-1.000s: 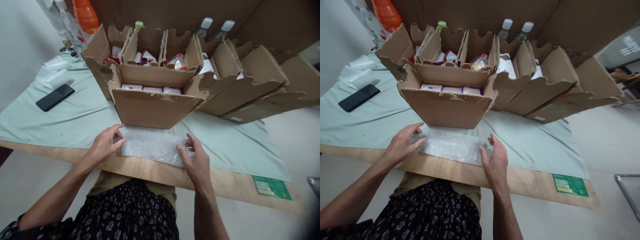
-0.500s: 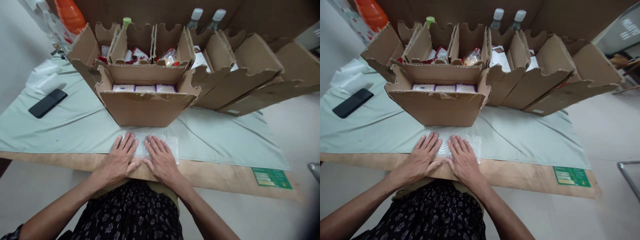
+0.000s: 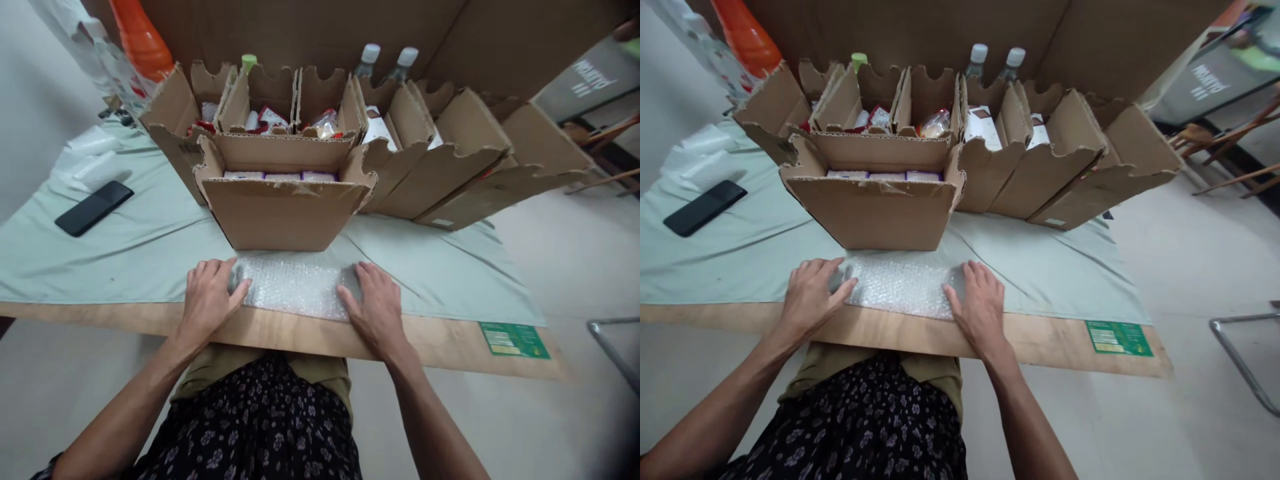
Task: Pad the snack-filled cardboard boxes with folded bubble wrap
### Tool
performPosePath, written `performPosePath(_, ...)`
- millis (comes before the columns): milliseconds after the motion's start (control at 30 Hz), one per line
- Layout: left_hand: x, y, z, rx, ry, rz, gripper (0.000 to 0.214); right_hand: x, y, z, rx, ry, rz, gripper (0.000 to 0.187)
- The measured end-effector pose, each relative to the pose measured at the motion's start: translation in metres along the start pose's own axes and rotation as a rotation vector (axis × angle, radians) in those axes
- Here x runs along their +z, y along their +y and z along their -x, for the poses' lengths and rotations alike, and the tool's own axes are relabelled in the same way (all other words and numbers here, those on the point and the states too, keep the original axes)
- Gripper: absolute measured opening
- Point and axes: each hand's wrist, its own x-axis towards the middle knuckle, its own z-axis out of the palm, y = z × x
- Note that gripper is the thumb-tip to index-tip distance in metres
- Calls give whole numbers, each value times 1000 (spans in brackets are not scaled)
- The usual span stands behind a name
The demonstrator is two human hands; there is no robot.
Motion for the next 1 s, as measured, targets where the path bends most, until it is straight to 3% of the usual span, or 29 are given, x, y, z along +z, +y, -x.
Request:
performPosePath(100, 4, 5, -11, -71, -75, 108, 25, 10, -15, -11, -40, -49, -103, 30)
performPosePath(167, 7, 11, -13, -68, -63, 223, 13, 9, -19, -8, -65, -32, -234, 23)
performPosePath(300, 5, 20, 3, -70, -18, 419, 12, -6, -17, 14, 142, -8, -536, 23)
performPosePath(367, 3, 21, 15, -115, -68, 635, 29, -13, -13, 26, 273, -76, -703, 32)
performPosePath(467, -8, 17, 28, -88, -206, 883, 66, -23, -4, 35, 325, -187, -877, 59)
performPosePath(567, -37, 13, 25, 129, -311, 917, 48, -43, 0, 25, 236, -210, -859, 58)
performPosePath(633, -66, 12, 13, 337, -244, 879, 31, -67, -5, 6, 81, -159, -800, 37)
performPosePath(700, -96, 13, -7, 475, 5, 765, 28, -96, -17, -19, -113, 24, -763, 16)
performPosePath(733, -110, 14, -18, 501, 166, 674, 28, -110, -26, -35, -202, 174, -744, 11)
performPosePath(800, -133, 15, -45, 497, 436, 462, 30, -133, -44, -69, -350, 534, -646, 19)
performPosePath(867, -147, 14, -74, 475, 544, 307, 34, -148, -58, -106, -482, 761, -483, 30)
performPosePath(933, -153, 9, -103, 439, 478, 256, 37, -155, -64, -143, -563, 702, -355, 26)
performPosePath(1000, -153, 0, -129, 381, 278, 280, 37, -155, -62, -177, -550, 389, -300, 25)
